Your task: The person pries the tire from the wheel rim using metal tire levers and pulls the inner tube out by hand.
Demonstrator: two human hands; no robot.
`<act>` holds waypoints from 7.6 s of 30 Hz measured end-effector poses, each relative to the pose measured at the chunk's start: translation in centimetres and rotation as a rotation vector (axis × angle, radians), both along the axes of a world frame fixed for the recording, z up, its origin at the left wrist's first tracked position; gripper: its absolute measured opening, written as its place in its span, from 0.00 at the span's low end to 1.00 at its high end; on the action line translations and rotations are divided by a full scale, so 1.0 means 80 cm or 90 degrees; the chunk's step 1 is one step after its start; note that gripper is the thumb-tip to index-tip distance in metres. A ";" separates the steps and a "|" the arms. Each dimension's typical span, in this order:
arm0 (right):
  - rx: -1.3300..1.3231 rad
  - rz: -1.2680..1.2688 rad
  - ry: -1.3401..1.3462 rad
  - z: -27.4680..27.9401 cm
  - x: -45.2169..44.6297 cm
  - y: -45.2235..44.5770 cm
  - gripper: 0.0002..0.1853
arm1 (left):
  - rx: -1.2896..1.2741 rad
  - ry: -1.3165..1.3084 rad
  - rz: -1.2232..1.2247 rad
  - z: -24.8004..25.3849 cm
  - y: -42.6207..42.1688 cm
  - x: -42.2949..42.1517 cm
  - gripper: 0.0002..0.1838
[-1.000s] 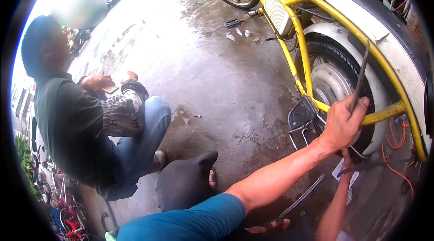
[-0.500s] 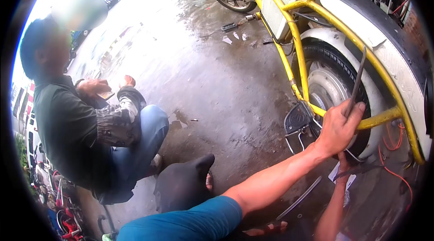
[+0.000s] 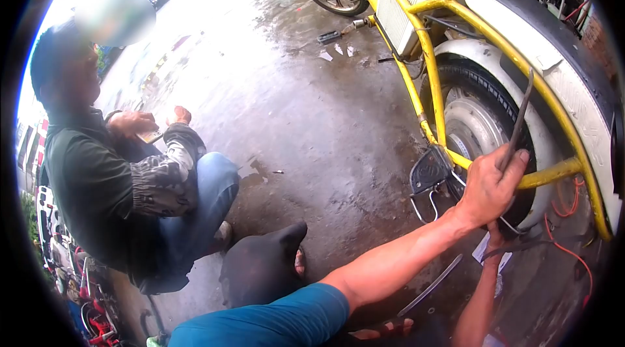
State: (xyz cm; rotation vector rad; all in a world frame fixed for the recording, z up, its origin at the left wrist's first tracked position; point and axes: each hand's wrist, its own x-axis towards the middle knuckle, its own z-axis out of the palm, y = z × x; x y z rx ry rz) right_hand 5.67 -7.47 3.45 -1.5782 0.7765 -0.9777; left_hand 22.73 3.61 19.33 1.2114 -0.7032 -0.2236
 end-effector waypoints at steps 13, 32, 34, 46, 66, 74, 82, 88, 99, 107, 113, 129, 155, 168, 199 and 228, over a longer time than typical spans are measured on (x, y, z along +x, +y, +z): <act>-0.049 0.117 0.238 -0.085 -0.024 -0.020 0.26 | -0.175 0.247 0.097 -0.062 0.103 -0.064 0.14; 0.044 -0.008 0.165 0.021 0.002 0.019 0.25 | 0.451 0.489 -0.190 -0.256 0.132 -0.166 0.31; 0.022 0.034 0.183 0.024 -0.004 0.009 0.17 | 0.447 0.542 -0.218 -0.255 0.114 -0.164 0.32; 0.144 0.096 0.303 0.024 -0.024 -0.030 0.22 | 0.252 0.824 -0.283 -0.235 0.039 -0.176 0.25; 0.053 0.103 0.378 0.030 -0.030 -0.043 0.18 | 0.129 0.835 -0.211 -0.253 -0.015 -0.202 0.30; 0.029 0.102 0.347 0.034 -0.021 -0.029 0.19 | 0.279 0.743 -0.632 -0.217 0.070 -0.065 0.20; 0.071 0.096 0.353 0.025 -0.024 -0.027 0.13 | -0.275 1.091 -0.593 -0.225 0.090 -0.125 0.20; 0.096 0.104 0.360 -0.002 -0.044 -0.042 0.17 | -0.250 1.250 -0.485 -0.159 0.074 -0.087 0.11; 0.180 0.148 0.404 0.041 -0.048 -0.005 0.17 | -0.335 1.368 -0.014 -0.048 -0.035 -0.108 0.14; 0.164 0.161 0.432 0.035 -0.036 -0.008 0.21 | -0.174 1.223 -0.122 -0.075 -0.012 -0.133 0.07; 0.120 0.152 0.448 0.027 -0.021 -0.007 0.24 | 0.068 0.917 -0.137 -0.165 0.070 -0.221 0.08; 0.040 0.000 0.193 -0.014 0.012 0.032 0.35 | 0.534 0.525 -0.184 -0.279 0.154 -0.193 0.34; 0.128 0.066 0.121 -0.022 0.008 0.022 0.21 | 0.356 0.670 -0.322 -0.257 0.088 -0.143 0.23; 0.153 0.118 0.307 0.008 0.001 -0.015 0.23 | 0.249 0.812 -0.271 -0.263 0.029 -0.172 0.26; -0.094 0.238 0.419 -0.026 -0.022 -0.005 0.30 | 0.191 0.698 -0.118 -0.179 0.117 -0.174 0.25; -0.100 0.002 0.235 -0.010 0.013 0.028 0.28 | 0.215 -0.420 0.055 -0.020 0.014 0.029 0.13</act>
